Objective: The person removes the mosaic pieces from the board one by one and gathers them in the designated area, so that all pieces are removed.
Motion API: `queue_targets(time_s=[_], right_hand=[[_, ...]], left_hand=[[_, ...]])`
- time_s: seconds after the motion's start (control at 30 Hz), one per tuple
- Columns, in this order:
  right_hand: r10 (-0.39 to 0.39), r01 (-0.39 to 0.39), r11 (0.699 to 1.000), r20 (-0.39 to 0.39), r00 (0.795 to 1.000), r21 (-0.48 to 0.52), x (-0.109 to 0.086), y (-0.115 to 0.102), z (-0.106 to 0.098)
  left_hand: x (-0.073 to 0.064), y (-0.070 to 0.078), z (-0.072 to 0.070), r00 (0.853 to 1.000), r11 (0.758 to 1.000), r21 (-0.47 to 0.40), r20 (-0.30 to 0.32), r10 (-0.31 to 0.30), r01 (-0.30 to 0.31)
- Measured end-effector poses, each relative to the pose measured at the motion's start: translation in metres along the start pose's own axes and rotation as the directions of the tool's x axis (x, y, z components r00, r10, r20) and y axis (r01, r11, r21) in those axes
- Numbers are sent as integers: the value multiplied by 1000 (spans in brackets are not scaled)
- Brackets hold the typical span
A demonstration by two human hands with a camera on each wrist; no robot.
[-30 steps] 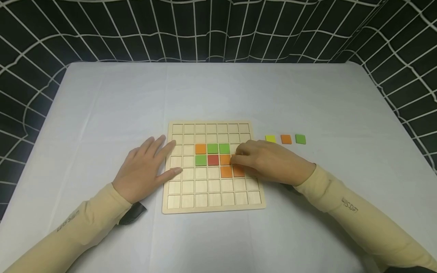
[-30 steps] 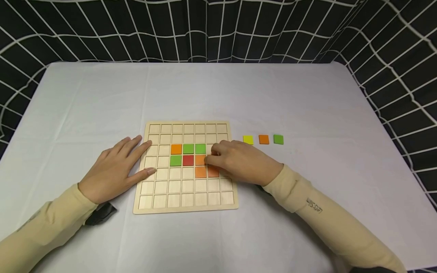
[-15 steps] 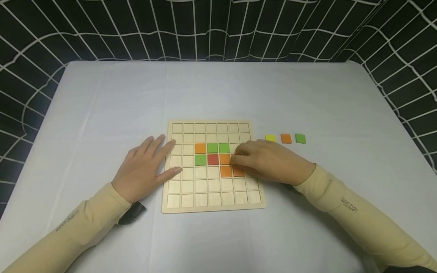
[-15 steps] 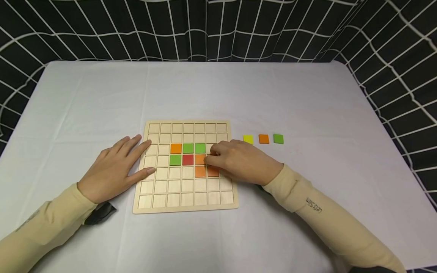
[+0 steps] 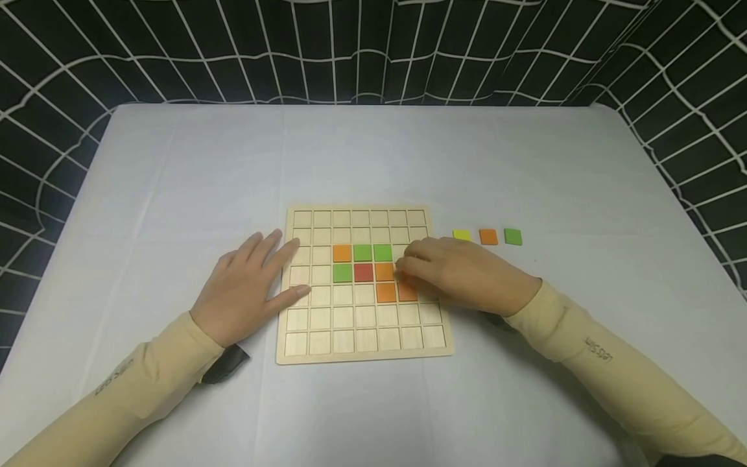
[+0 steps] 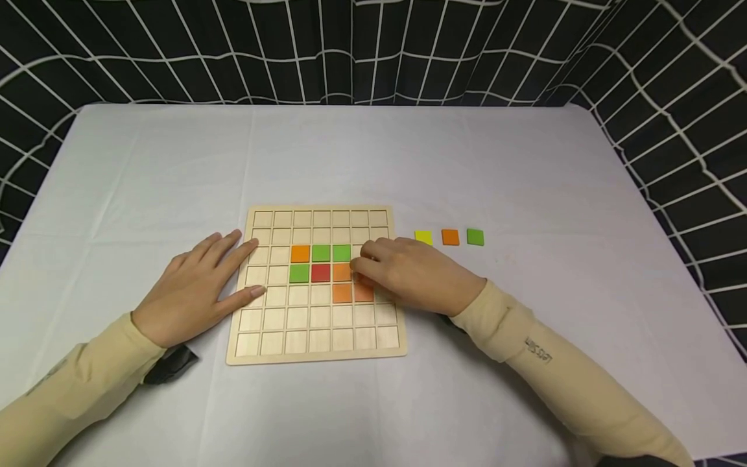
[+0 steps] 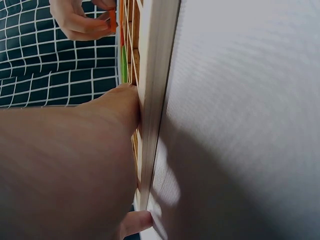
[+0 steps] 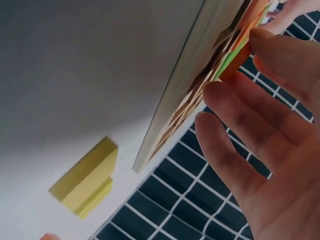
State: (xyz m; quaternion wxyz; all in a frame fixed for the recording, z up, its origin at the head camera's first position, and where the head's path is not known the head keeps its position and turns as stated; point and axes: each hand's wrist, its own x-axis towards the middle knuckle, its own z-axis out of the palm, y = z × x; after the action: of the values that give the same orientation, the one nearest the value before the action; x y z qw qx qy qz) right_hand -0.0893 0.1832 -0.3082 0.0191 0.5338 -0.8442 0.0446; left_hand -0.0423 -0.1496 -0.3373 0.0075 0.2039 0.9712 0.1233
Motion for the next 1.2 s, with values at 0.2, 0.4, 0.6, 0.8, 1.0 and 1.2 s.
queue_targets(time_s=[0.2,0.4,0.6,0.8,1.0,1.2], right_hand=[[42,-42,999,-36,998,12,-5,5,-2],[68,-68,998,-63,996,5,-14,9,-4],[112,-112,994,-59,992,2,-26,15,-7],[112,-115,993,-115,987,-21,-40,22,-5],[146,-146,989,-151,978,11,-55,27,-6],[175,-177,984,-145,974,-6,-69,32,-7]], left_hand=[[1,0,0,1000,1000,7,-2,-1,1],[0,0,0,1000,1000,4,7,-7,7],[0,0,0,1000,1000,3,5,-5,5],[0,0,0,1000,1000,2,7,-6,6],[0,0,0,1000,1000,2,15,-10,10],[0,-1,0,1000,1000,5,20,-12,12]])
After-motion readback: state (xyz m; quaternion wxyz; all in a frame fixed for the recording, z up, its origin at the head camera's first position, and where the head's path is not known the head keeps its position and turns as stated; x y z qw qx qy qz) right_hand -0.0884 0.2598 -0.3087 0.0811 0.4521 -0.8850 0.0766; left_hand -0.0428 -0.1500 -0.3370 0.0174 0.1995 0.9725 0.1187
